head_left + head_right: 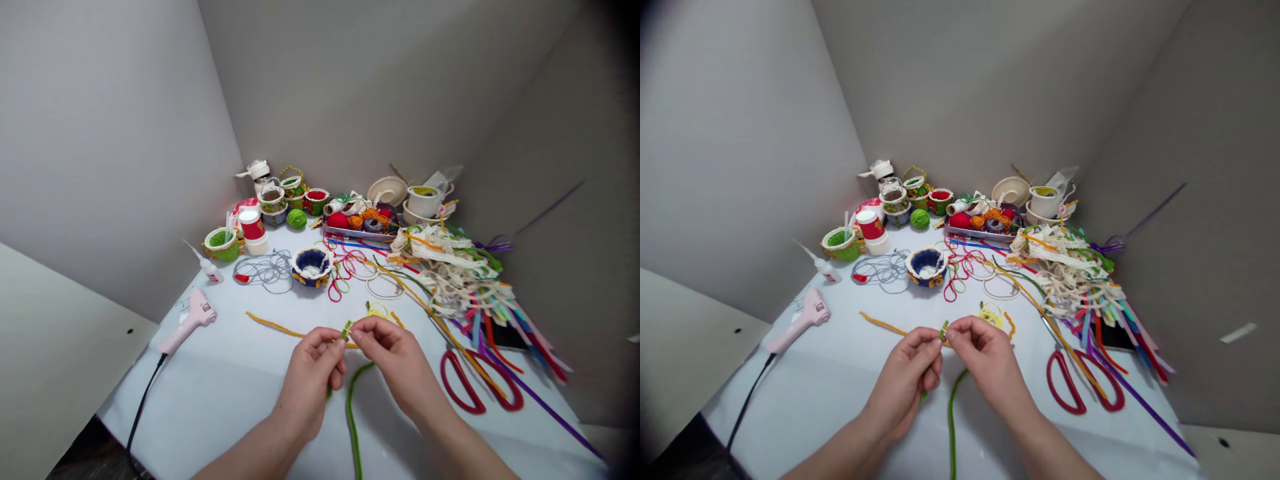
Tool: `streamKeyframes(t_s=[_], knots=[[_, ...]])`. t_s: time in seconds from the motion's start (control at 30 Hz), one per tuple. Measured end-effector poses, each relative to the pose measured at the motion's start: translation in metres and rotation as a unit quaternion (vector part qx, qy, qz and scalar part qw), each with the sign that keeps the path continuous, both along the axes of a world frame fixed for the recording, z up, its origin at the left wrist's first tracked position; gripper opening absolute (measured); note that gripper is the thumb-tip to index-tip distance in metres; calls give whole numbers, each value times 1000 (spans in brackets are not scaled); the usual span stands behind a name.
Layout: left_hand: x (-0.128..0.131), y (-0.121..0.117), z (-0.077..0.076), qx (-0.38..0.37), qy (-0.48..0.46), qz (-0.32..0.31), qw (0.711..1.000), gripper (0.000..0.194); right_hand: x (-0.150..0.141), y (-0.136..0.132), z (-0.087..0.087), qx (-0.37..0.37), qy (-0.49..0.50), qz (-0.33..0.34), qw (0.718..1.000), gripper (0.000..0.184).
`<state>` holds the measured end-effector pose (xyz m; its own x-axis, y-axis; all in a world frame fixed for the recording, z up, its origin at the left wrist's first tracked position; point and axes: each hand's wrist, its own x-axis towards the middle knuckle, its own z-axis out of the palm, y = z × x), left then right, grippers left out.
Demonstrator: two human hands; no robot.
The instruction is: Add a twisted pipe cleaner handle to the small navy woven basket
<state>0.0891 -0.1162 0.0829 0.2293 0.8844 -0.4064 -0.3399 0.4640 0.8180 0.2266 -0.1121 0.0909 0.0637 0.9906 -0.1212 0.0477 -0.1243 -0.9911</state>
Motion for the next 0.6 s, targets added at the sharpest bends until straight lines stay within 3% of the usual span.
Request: streamKeyframes(t_s=[0.33,0.6], knots=[[0,-5,3,-39,-65,9,997,18,-4,-3,-3,-8,-3,-21,1000,24],[1,-4,0,-108,-158,-17,981,18,-2,0,-10,-39,65,3,997,21]])
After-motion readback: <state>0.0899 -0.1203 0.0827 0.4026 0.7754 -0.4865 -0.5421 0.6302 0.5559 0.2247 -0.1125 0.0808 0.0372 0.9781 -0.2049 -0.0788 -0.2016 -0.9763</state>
